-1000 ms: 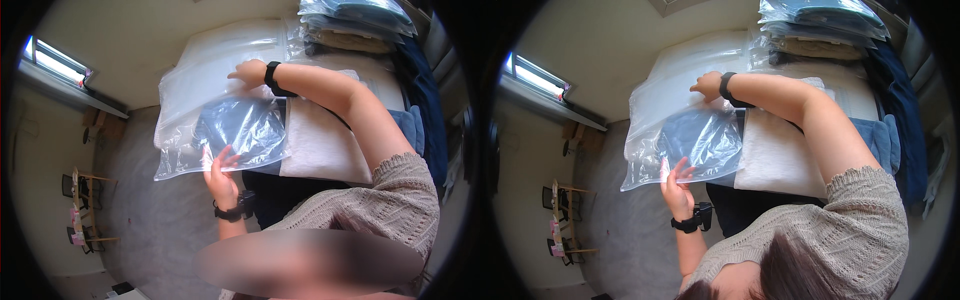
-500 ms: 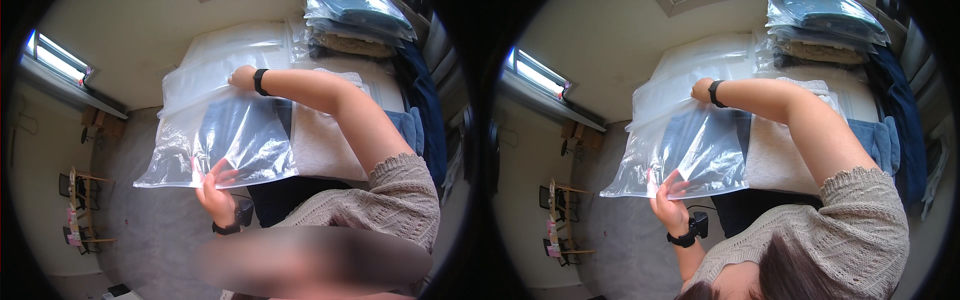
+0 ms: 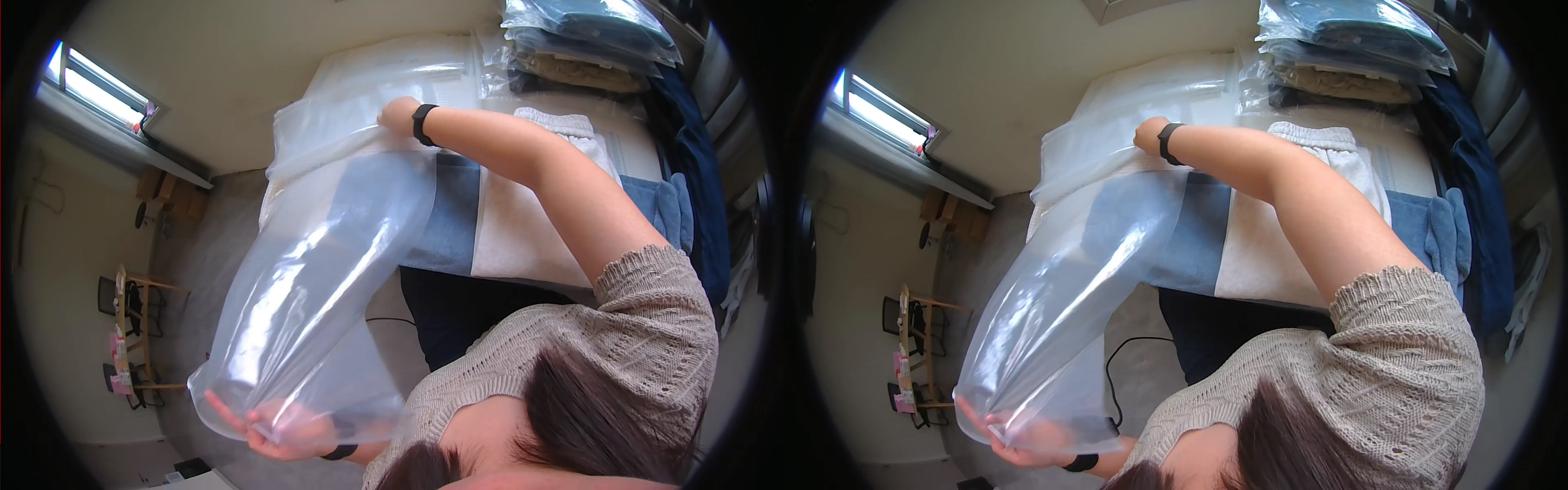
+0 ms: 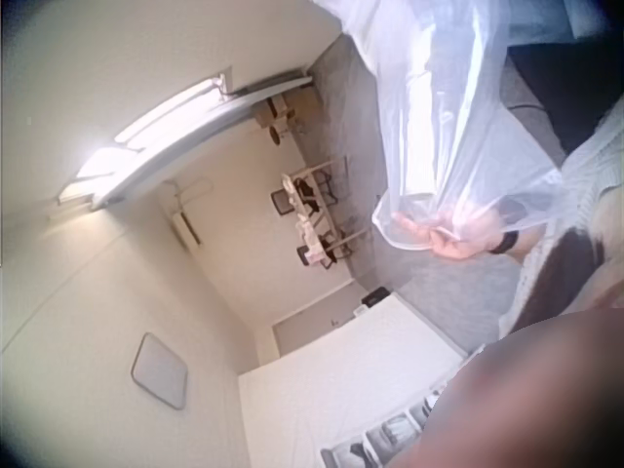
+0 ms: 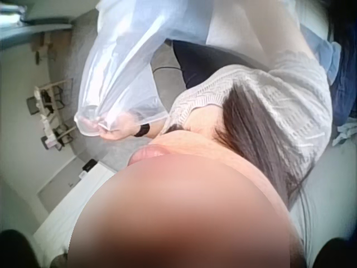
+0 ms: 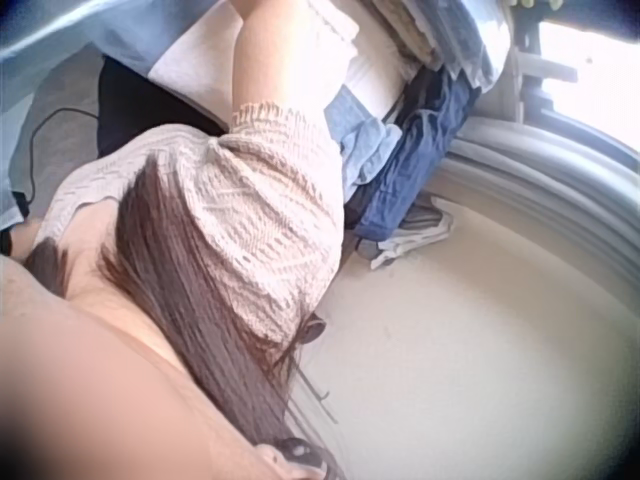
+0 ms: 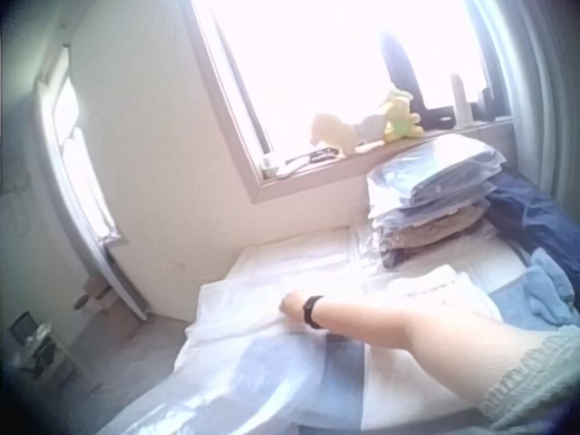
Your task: Packing a folded white garment into a plastic zip bag and then inspecting a pair of denim pants.
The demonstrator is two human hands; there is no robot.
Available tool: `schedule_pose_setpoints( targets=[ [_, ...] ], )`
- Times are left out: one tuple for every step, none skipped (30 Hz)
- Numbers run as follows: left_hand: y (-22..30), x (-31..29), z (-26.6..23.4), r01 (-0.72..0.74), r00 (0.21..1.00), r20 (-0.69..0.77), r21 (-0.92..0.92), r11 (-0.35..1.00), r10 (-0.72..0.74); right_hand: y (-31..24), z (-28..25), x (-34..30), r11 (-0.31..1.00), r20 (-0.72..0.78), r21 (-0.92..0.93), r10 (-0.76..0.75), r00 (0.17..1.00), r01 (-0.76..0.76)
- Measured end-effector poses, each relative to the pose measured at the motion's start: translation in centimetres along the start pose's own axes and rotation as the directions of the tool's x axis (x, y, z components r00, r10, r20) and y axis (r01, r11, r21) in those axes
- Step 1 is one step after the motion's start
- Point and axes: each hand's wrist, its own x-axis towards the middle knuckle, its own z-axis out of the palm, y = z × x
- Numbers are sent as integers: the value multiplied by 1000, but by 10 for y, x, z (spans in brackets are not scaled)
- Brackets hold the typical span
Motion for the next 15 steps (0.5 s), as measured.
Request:
schedule_pose_setpoints(
  targets=[
    [10,4,5,-137,982,-45,490,861,182,1,1,-1,1000,3,0,-4,1000,4],
    [17,5,7,-191,935,8,854,483,355,4,1,-2,1000,-22,18,0,1000,0],
    [11,5,-4,-189,936,8,856,482,352,6,3,-4,999,-46,36,7,999,-6],
    [3,7,-22,-249,960,19,519,818,280,2,-2,-9,999,-45,41,-4,999,6],
    [0,6,-37,-222,974,64,66,973,218,1,-8,-13,995,-54,95,37,998,-32],
    [4,3,-22,-33,996,-87,-71,997,26,0,-16,-19,987,-55,145,84,995,-75],
    [6,2,-13,-28,996,-90,-66,997,21,-4,-25,-24,987,-49,145,79,996,-72],
    [8,2,-1,67,991,-101,-189,980,-87,-4,-38,-32,986,4,152,72,997,-71],
    [10,1,5,152,975,-107,-304,940,-193,-7,-51,-40,985,56,159,54,997,-63],
    [9,2,1,140,981,-92,-285,948,-173,-16,-66,-54,978,-50,202,-45,998,54],
    [9,3,2,147,978,-101,-278,949,-181,-24,-74,-66,936,-112,310,-140,984,169],
    [7,4,7,135,981,-101,-267,954,-167,-32,-82,-80,869,-183,408,-224,957,281],
    [6,5,15,122,984,-98,-258,958,-152,-43,-96,-100,807,-220,466,-293,930,364],
    [6,3,21,122,982,-112,-244,962,-153,-58,-111,-118,726,-266,516,-367,891,454],
    [8,2,28,96,987,-109,-199,975,-120,-73,-127,-138,605,-267,623,-431,862,496]
  ],
)
